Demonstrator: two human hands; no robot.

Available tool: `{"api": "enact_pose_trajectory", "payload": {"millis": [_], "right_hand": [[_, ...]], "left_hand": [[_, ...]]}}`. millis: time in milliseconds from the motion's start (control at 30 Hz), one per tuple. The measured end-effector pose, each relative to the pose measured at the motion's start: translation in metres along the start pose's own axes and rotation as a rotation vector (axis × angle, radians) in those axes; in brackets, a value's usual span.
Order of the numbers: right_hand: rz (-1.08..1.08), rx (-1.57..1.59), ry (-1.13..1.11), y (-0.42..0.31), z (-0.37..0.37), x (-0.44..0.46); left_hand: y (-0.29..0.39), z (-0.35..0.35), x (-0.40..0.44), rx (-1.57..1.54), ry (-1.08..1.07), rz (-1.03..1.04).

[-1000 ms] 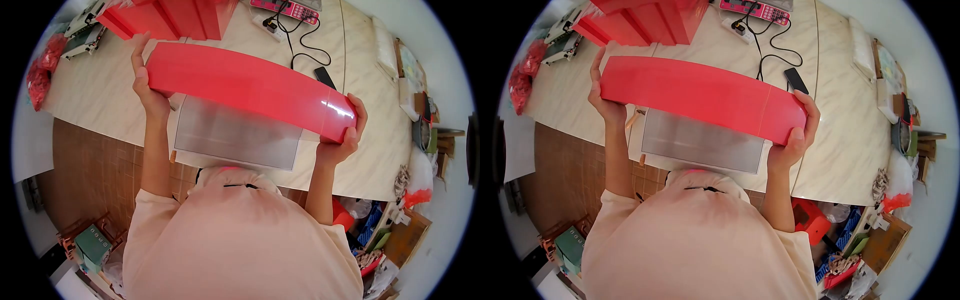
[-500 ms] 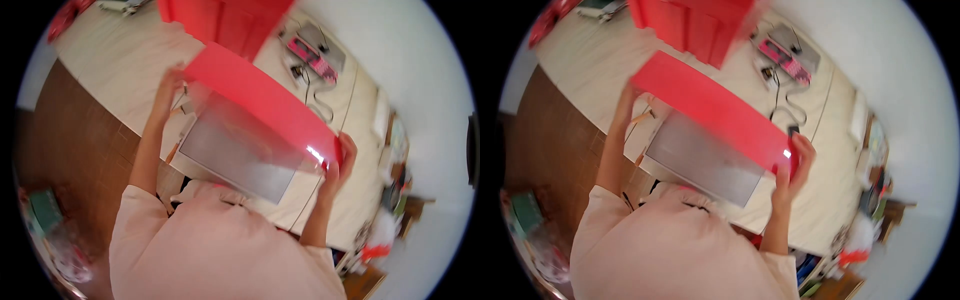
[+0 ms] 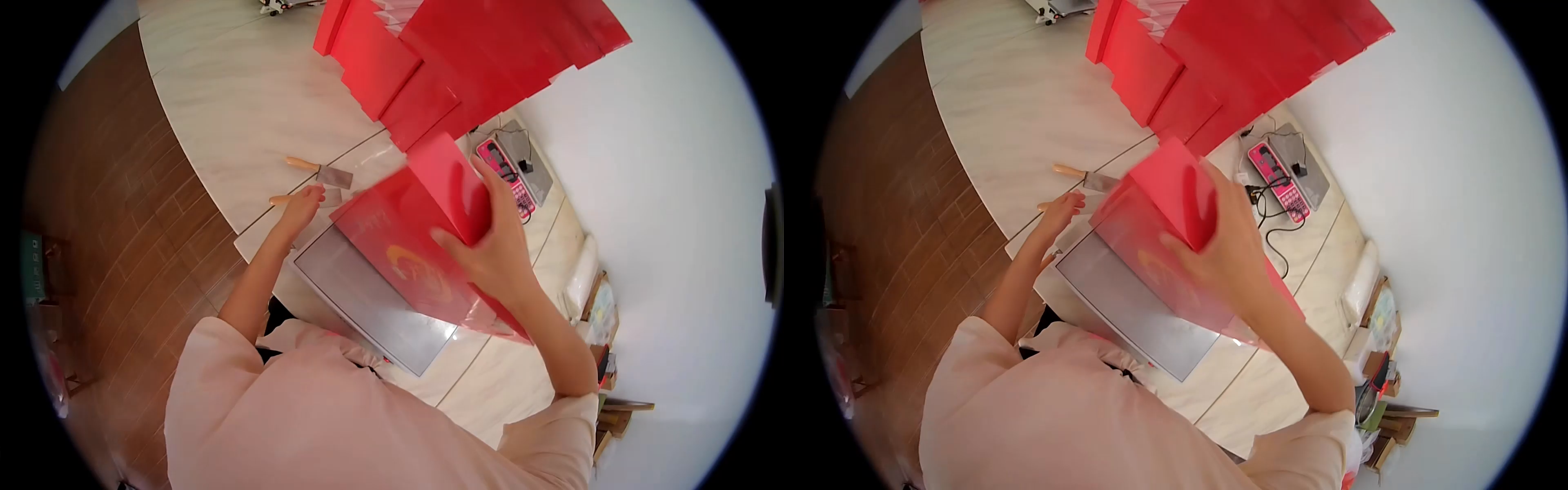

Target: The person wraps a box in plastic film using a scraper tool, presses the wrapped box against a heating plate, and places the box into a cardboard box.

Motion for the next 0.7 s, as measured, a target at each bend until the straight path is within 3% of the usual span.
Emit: {"api": "enact_pose_trajectory", "payload": {"millis": [133, 200, 233, 367, 500, 700], "right_hand": [[0.061, 0.277, 0.170, 0.008, -0.040, -0.056], [0.038, 0.411, 0.266, 0.030, -0.047, -0.087], [0.054, 0.399, 0.300, 0.037, -0.047, -0.103], [0.221, 0.462, 0.417, 0.080, -0.048, -0.179], [0.566, 0.437, 0.252, 0.097, -0.038, -0.230], [0.576, 0.492, 0.306, 0.110, -0.020, -0.264]], "left_hand": [[0.031, -0.012, -0.008, -0.060, 0.056, 0.092], [0.076, -0.006, -0.025, -0.423, 0.239, 0.217], [0.125, -0.005, -0.054, -0.358, 0.162, 0.263], [0.176, 0.016, -0.075, -0.205, 0.043, 0.411], [0.190, 0.050, -0.094, -0.006, -0.084, 0.485], [0.199, 0.079, -0.114, -0.059, -0.163, 0.599]]}}
Point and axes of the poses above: each hand's wrist, its own x-axis towards the middle knuckle, its own z-axis out of the palm, y = z × x, the point moved 4 cm from there along x, towards the middle knuckle
